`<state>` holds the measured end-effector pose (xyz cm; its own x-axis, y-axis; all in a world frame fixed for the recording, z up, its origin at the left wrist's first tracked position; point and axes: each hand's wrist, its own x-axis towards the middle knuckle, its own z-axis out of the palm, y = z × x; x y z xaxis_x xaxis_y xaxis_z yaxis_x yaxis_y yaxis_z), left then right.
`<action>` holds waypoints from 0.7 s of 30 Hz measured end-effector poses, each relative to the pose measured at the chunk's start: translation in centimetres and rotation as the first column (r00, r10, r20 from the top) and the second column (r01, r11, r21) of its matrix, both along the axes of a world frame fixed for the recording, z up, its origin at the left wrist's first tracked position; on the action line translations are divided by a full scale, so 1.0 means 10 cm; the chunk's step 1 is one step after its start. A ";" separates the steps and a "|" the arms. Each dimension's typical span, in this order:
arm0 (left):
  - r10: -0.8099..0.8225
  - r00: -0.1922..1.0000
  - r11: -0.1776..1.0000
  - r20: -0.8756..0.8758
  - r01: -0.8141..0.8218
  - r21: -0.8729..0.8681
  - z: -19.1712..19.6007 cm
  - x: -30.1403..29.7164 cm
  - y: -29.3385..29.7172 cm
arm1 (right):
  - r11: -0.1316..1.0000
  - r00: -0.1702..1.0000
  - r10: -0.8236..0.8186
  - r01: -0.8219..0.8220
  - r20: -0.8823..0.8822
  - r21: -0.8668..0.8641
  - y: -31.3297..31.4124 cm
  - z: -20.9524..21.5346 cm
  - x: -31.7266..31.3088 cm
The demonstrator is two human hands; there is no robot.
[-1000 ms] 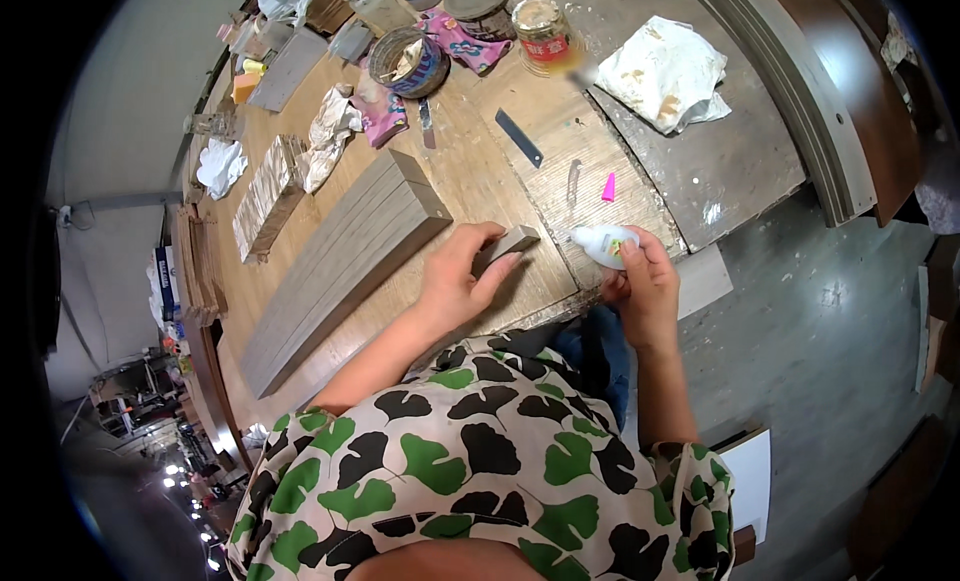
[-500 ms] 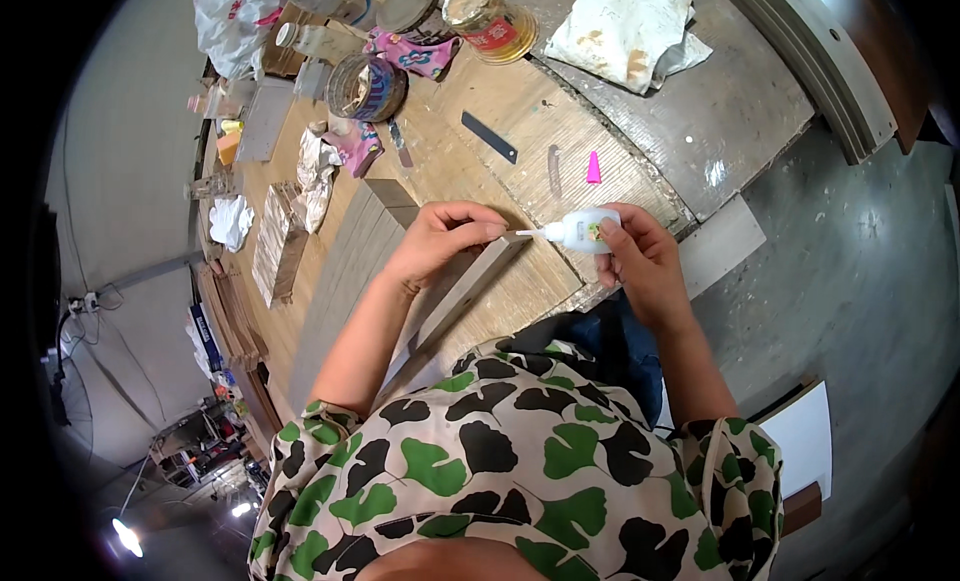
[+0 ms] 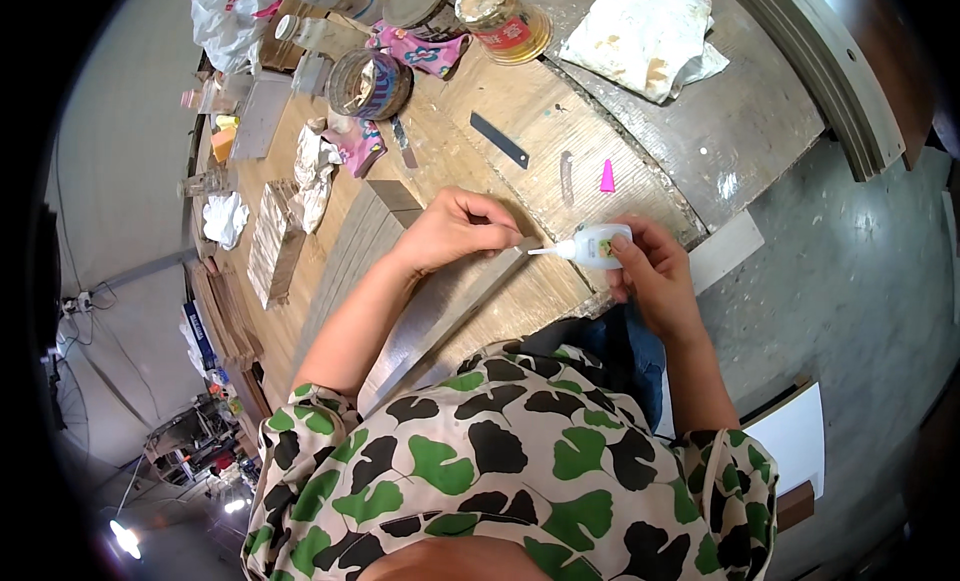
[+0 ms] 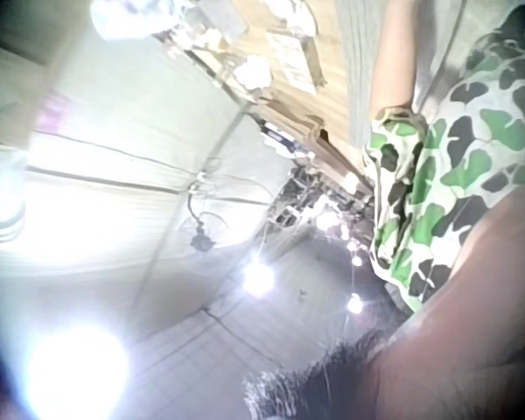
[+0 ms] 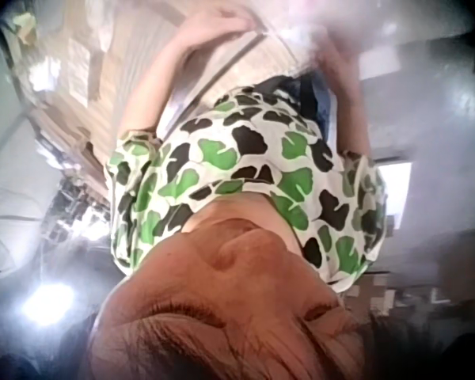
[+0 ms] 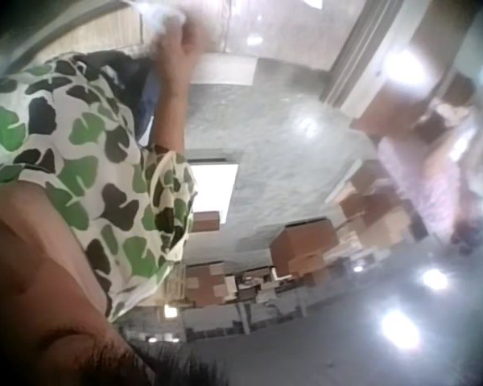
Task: The person applies glue from a small bottle to the edge of a grooved grey furniture part, cleans the surface with a small blade tool, and handles the furniture piece by hand on a workbench.
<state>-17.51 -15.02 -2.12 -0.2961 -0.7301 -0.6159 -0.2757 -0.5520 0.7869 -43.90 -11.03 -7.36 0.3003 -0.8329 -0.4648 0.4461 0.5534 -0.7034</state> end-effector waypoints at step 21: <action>-0.207 0.970 0.971 0.129 0.219 -0.091 0.10 0.02 -0.14 | 0.983 0.988 0.020 -0.046 -0.151 -0.175 0.02 0.11 0.00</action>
<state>-17.33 -16.41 -1.09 -0.3819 -0.7199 -0.5796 -0.4719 -0.3874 0.7920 -43.88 -10.85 -6.21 0.2680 -0.8969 -0.3518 0.3135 0.4265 -0.8484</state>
